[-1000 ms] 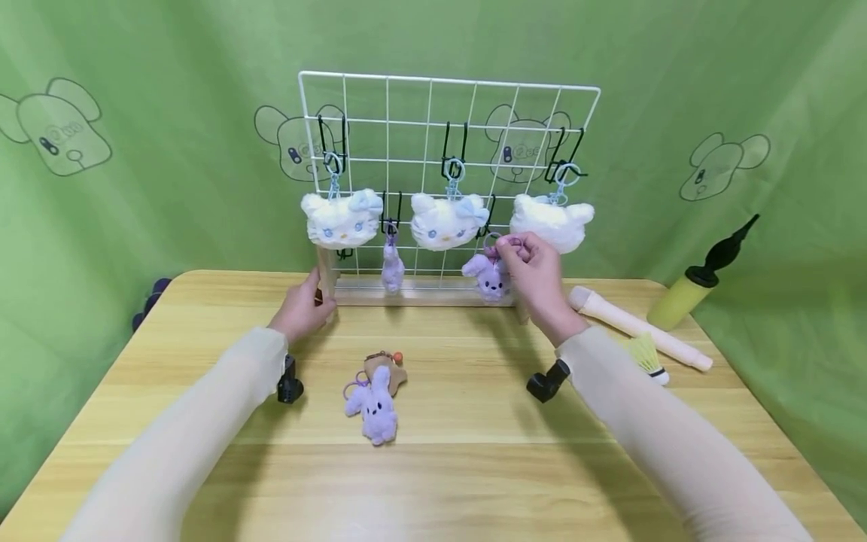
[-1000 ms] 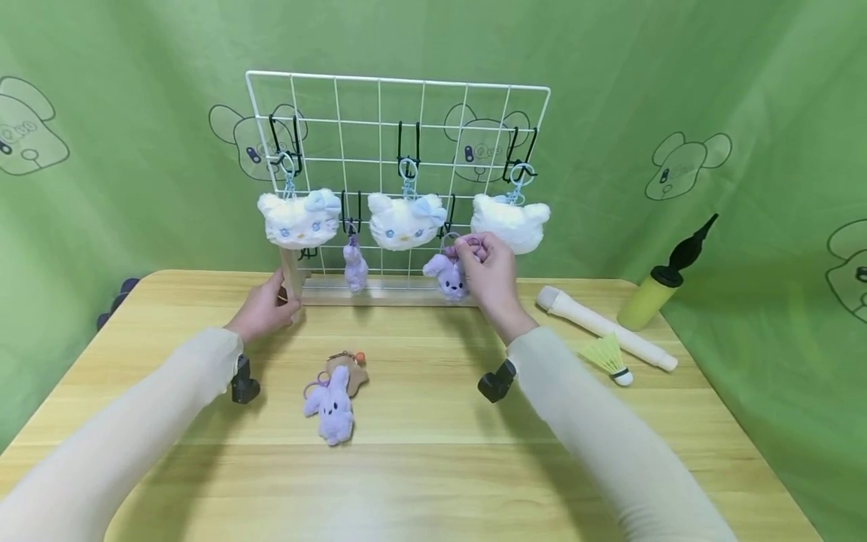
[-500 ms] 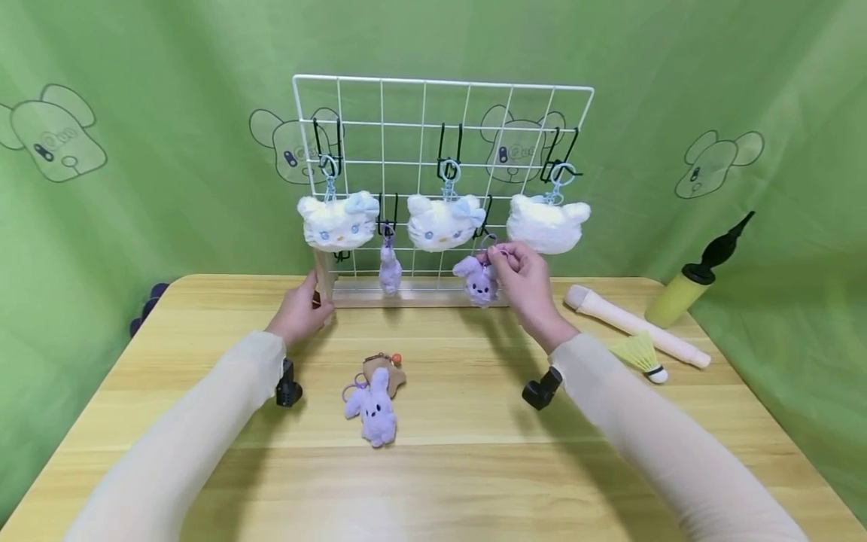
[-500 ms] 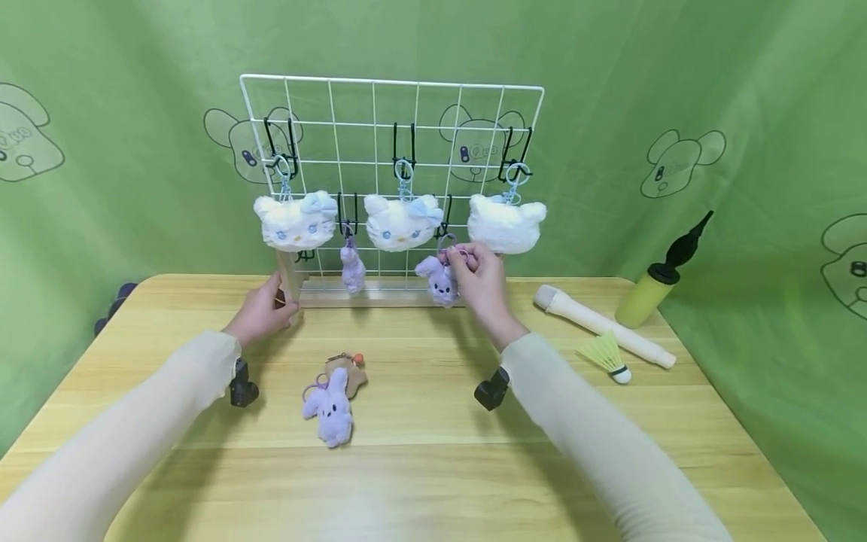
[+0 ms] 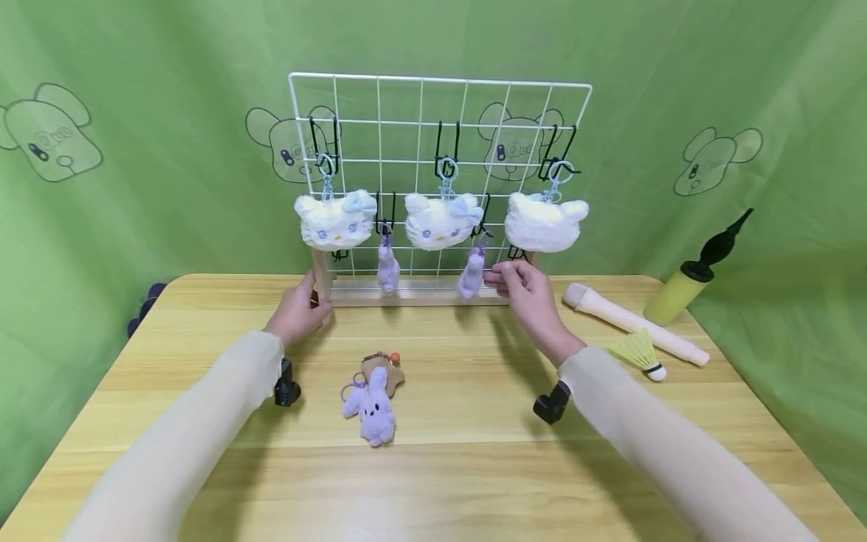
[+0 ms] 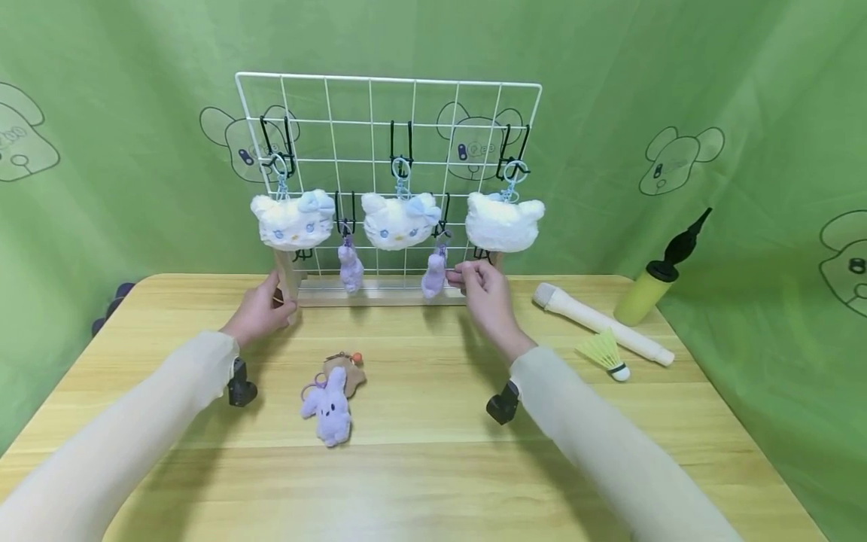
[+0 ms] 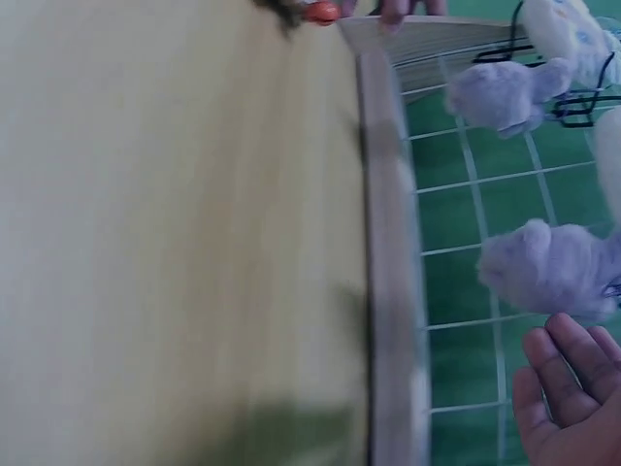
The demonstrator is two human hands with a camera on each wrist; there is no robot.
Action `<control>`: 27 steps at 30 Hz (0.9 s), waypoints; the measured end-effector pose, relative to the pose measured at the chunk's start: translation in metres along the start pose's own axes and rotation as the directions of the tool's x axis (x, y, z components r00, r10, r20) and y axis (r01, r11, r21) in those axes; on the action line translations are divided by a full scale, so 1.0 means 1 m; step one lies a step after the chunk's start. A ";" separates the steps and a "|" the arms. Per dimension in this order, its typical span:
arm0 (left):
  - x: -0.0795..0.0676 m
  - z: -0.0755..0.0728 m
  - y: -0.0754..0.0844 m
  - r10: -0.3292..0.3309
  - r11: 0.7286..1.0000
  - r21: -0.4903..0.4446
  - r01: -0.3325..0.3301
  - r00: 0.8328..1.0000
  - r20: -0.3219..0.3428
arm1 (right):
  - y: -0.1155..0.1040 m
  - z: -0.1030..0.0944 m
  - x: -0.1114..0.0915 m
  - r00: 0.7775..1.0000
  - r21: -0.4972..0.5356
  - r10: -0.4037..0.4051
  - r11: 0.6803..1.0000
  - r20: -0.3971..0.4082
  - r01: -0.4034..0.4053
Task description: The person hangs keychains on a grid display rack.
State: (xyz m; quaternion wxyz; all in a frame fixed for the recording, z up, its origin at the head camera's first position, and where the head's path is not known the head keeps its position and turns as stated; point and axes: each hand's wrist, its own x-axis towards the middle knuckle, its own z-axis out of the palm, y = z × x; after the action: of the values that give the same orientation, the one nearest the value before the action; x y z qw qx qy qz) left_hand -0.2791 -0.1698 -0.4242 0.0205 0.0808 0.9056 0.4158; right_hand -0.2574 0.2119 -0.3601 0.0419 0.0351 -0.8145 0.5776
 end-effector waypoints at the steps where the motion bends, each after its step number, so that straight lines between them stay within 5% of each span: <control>1: 0.000 0.000 0.000 -0.003 1.000 -0.002 0.003 1.000 0.002 | 0.004 -0.001 -0.001 1.000 -0.012 0.005 1.000 0.010 -0.005; 10: 0.001 0.000 -0.001 -0.014 1.000 -0.004 0.014 1.000 0.003 | 0.035 0.011 -0.018 0.988 -0.013 0.068 0.998 0.137 -0.066; 14: 0.001 0.000 -0.001 -0.012 1.000 -0.007 0.012 1.000 0.004 | 0.042 0.027 -0.025 0.967 -0.063 0.021 0.998 0.252 -0.005; 21: 0.000 -0.001 -0.001 -0.007 1.000 -0.004 0.007 1.000 0.000 | 0.036 0.059 -0.034 0.899 -0.199 -0.040 0.970 0.436 0.140; 27: 0.001 -0.001 -0.002 -0.012 1.000 -0.012 0.012 1.000 0.004 | 0.021 0.088 -0.033 0.814 -0.248 -0.067 0.935 0.577 0.253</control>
State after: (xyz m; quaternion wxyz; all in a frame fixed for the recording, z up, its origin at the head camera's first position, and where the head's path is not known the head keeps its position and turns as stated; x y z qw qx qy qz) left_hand -0.2801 -0.1715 -0.4248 0.0253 0.0761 0.9034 0.4212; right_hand -0.2288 0.1364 -0.4122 -0.1447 0.2649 -0.8658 0.3992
